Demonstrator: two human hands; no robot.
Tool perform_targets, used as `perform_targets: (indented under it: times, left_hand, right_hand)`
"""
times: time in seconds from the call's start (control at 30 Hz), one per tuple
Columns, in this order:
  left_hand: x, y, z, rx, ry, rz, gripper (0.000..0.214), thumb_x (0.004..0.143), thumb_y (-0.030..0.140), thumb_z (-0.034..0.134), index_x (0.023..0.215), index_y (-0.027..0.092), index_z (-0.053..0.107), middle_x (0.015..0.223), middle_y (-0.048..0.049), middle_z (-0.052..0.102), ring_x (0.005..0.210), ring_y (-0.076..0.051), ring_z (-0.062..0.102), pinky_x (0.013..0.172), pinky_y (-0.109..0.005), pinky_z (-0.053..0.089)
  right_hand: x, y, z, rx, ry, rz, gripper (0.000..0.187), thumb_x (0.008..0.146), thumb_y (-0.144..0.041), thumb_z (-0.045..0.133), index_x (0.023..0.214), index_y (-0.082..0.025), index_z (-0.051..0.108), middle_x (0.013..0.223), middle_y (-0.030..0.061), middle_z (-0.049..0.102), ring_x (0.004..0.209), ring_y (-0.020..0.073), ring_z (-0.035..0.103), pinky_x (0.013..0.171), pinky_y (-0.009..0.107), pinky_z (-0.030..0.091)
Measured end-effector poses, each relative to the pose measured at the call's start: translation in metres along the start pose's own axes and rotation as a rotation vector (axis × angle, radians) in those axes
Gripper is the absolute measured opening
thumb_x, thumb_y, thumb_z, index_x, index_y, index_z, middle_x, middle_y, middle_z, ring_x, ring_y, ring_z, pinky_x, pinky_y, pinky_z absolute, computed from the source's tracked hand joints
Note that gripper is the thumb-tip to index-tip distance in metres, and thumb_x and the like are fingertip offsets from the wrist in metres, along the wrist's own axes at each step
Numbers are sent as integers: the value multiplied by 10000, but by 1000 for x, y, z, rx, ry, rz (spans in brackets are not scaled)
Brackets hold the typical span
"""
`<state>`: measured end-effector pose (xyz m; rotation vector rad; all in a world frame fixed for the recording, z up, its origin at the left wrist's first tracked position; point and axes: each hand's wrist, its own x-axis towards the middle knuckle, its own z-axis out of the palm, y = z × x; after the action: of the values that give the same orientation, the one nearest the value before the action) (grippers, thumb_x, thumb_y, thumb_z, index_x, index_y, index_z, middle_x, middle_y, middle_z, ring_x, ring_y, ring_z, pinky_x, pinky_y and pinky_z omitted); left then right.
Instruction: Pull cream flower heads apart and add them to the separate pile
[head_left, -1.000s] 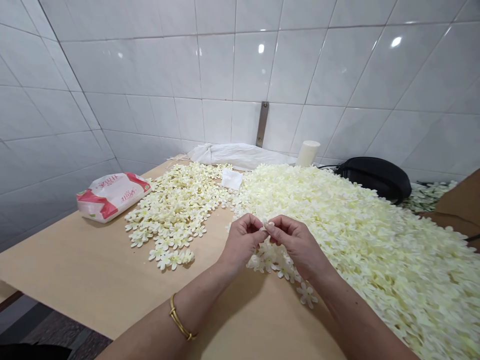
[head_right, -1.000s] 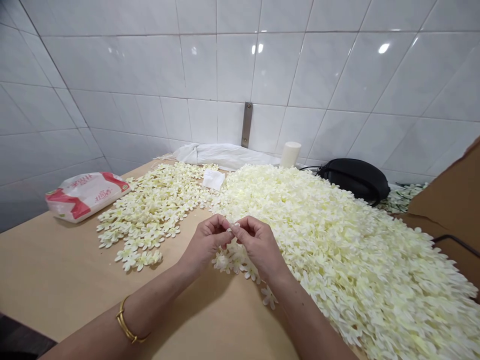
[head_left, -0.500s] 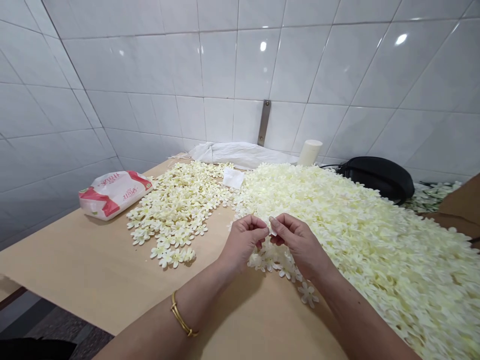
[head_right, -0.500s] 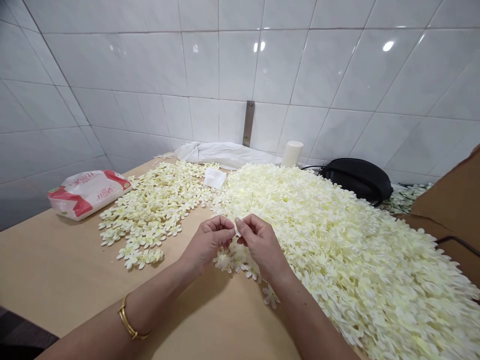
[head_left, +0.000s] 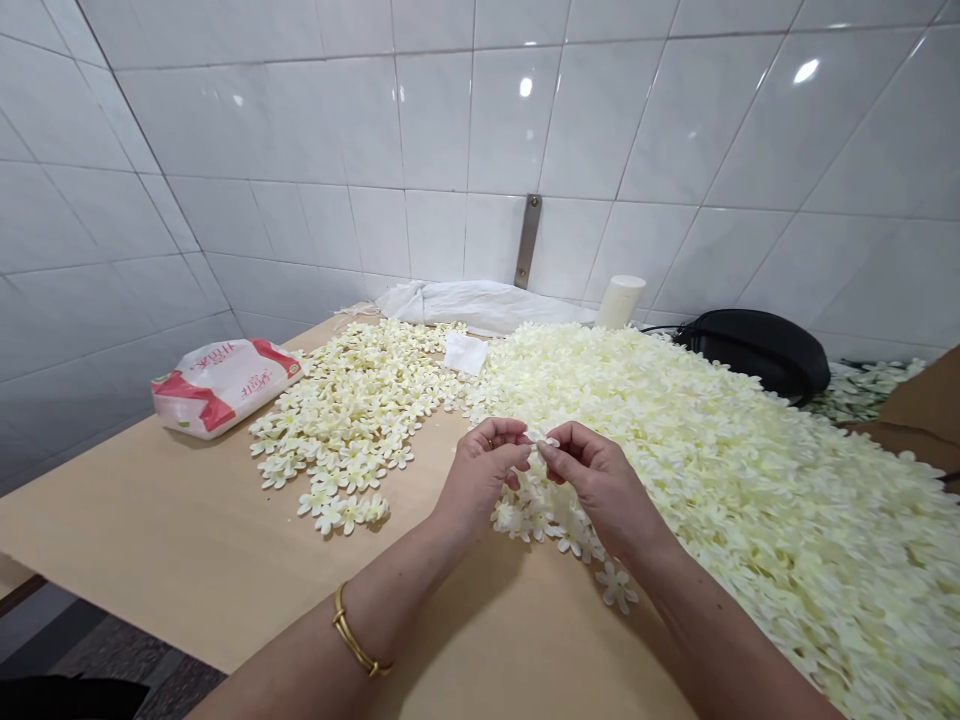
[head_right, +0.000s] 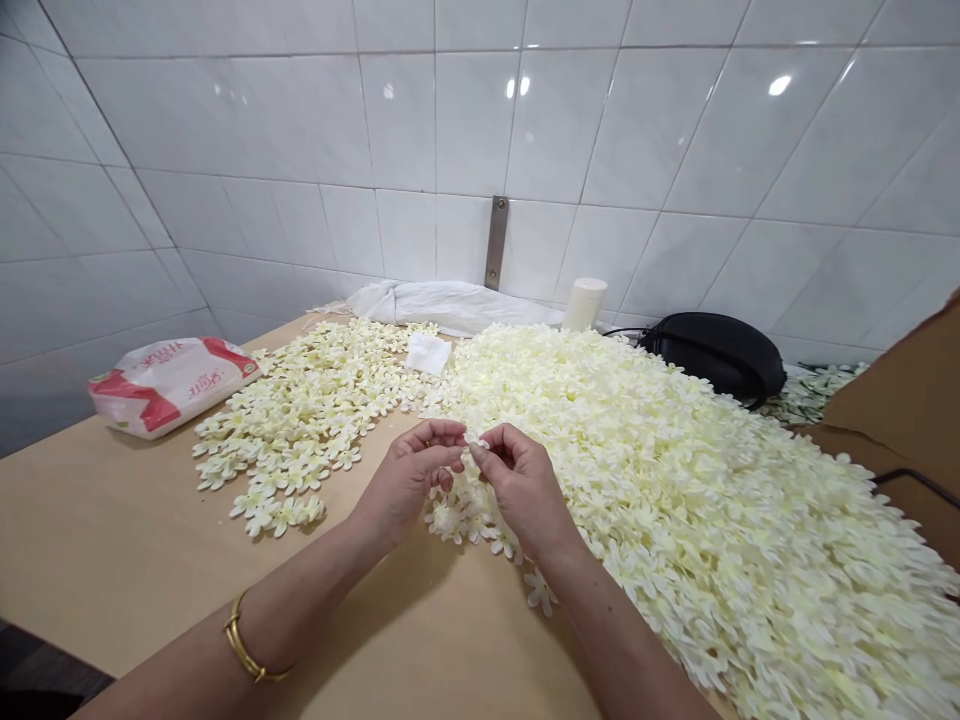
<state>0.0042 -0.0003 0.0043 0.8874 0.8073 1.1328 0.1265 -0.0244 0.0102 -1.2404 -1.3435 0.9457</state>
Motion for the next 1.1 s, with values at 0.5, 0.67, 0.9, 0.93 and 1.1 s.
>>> perform_targets:
  times: [0.5, 0.67, 0.9, 0.93, 1.1]
  left_hand:
    - [-1, 1, -1, -42, -111, -27, 193, 530, 163, 698, 589, 150, 515, 522, 41, 509, 500, -63, 477, 460, -181, 333]
    - [0, -1, -1, -136, -120, -98, 222, 541, 210, 717, 667, 138, 550, 551, 22, 546, 490, -65, 497, 455, -181, 328]
    - [3, 0, -1, -114, -24, -58, 218, 497, 166, 708, 582, 141, 508, 496, 41, 523, 448, -52, 460, 449, -183, 308]
    - [4, 0, -1, -105, -4, -44, 210, 500, 163, 699, 582, 142, 507, 498, 38, 534, 441, -51, 456, 447, -183, 306]
    - [6, 0, -3, -76, 2, -29, 189, 510, 158, 678, 584, 143, 505, 496, 22, 566, 419, -49, 445, 439, -182, 297]
  right_hand:
    - [-1, 1, 1, -104, -41, -1, 401, 810, -514, 433, 576, -188, 423, 558, -29, 411, 552, 112, 429, 533, 236, 376]
    - [1, 5, -1, -109, -56, 0, 429, 785, -555, 445, 569, -184, 449, 551, -23, 434, 526, 108, 410, 503, 236, 361]
    - [1, 3, -2, 121, -6, 86, 422, 705, -528, 581, 544, -184, 397, 471, -71, 385, 446, 70, 395, 456, 205, 321]
    - [2, 2, -2, 159, 19, 105, 414, 690, -517, 603, 552, -183, 400, 464, -77, 382, 437, 66, 393, 446, 199, 315]
    - [5, 1, -5, 229, 109, 130, 395, 658, -491, 647, 565, -178, 424, 442, -80, 393, 407, 58, 387, 410, 190, 293]
